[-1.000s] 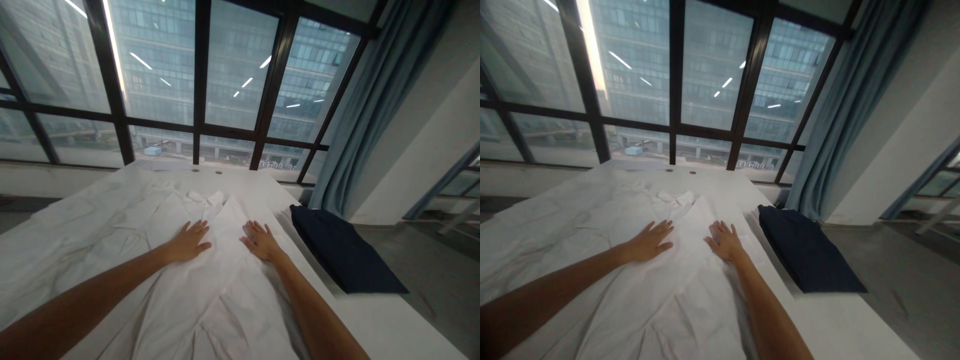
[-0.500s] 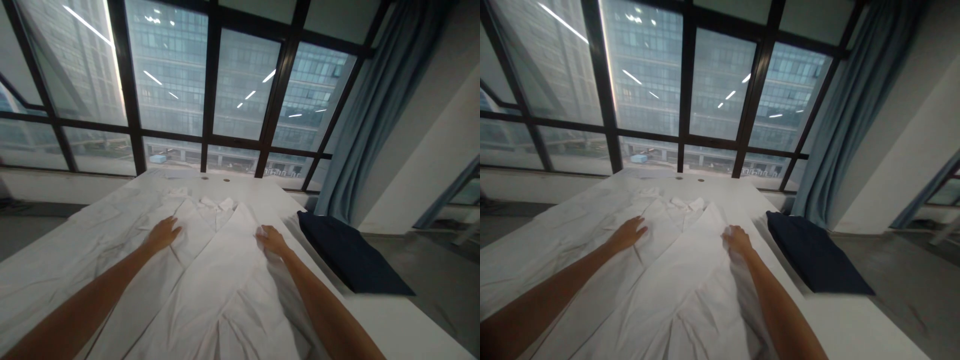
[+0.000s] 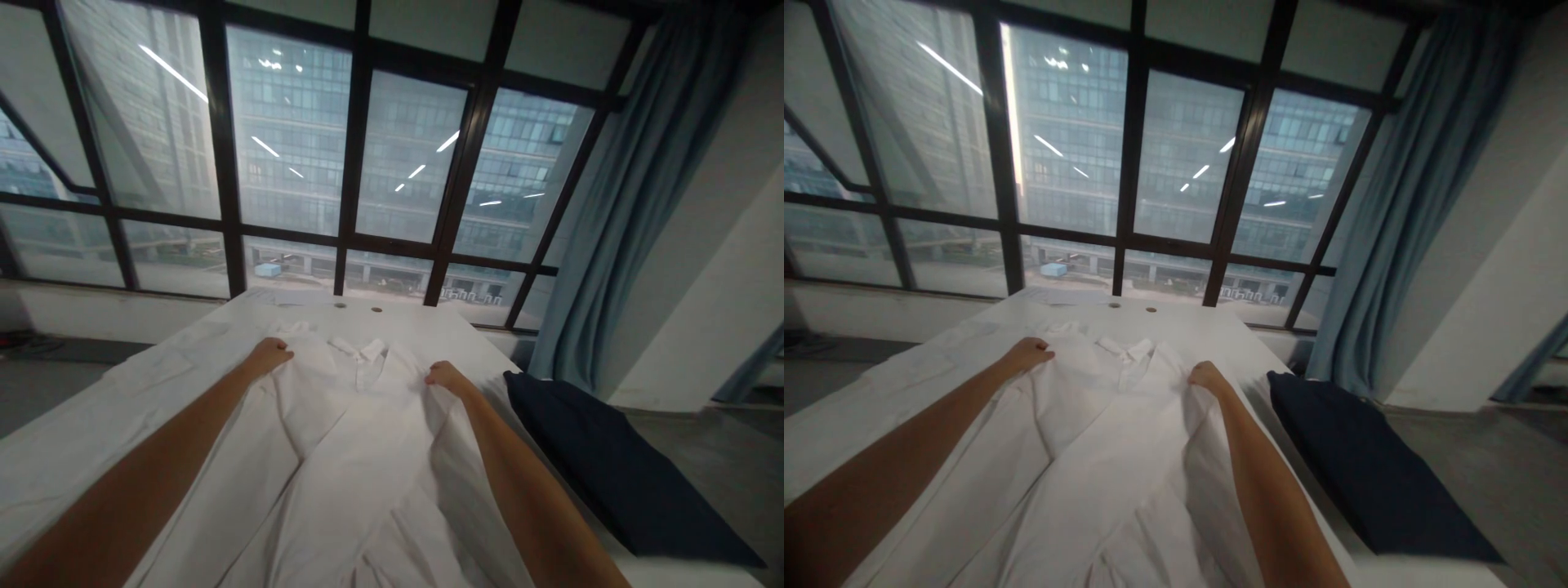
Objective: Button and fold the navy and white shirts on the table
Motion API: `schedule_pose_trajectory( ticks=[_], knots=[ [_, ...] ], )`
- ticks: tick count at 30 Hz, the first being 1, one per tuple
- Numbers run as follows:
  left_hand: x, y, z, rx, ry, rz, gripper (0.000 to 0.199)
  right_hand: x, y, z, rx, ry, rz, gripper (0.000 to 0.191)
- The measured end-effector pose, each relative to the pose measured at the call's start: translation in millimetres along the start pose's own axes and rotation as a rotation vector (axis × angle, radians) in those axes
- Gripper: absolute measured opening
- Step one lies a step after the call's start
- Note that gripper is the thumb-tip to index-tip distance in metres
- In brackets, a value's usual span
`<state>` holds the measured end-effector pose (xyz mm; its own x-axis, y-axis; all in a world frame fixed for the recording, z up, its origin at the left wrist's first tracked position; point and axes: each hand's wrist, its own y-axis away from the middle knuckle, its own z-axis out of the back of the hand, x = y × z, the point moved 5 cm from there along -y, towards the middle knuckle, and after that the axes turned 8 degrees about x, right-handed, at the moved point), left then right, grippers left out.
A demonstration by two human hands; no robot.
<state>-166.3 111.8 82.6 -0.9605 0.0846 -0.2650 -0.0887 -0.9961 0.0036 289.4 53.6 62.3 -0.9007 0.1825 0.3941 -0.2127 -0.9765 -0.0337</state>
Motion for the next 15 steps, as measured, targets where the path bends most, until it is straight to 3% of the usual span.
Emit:
schedule_pose_trajectory(
  ticks=[3, 7, 10, 12, 15],
  knots=[
    [-3, 0, -1.3, -0.077, -0.029, 0.038, 0.033, 8, -6, -3, 0.065, 0.059, 0.012, 0.027],
    [-10, 16, -31.8, -0.099, -0.104, 0.099, 0.044, 18, 4, -20, 0.036, 0.157, -0.05, 0.04],
    [-28, 33, -58.6, -0.14, -0.2, -0.057, 0.05, 35, 17, -41, 0.005, 0.27, 0.135, 0.048],
    [-41, 42, -77.3, -0.083, -0.243, -0.202, 0.049, 43, 27, -58, 0.073, 0.327, 0.262, 0.049],
    [-47, 53, -93.5, 0.02, -0.234, -0.288, 0.05, 45, 41, -67, 0.093, 0.359, 0.287, 0.052]
  ],
)
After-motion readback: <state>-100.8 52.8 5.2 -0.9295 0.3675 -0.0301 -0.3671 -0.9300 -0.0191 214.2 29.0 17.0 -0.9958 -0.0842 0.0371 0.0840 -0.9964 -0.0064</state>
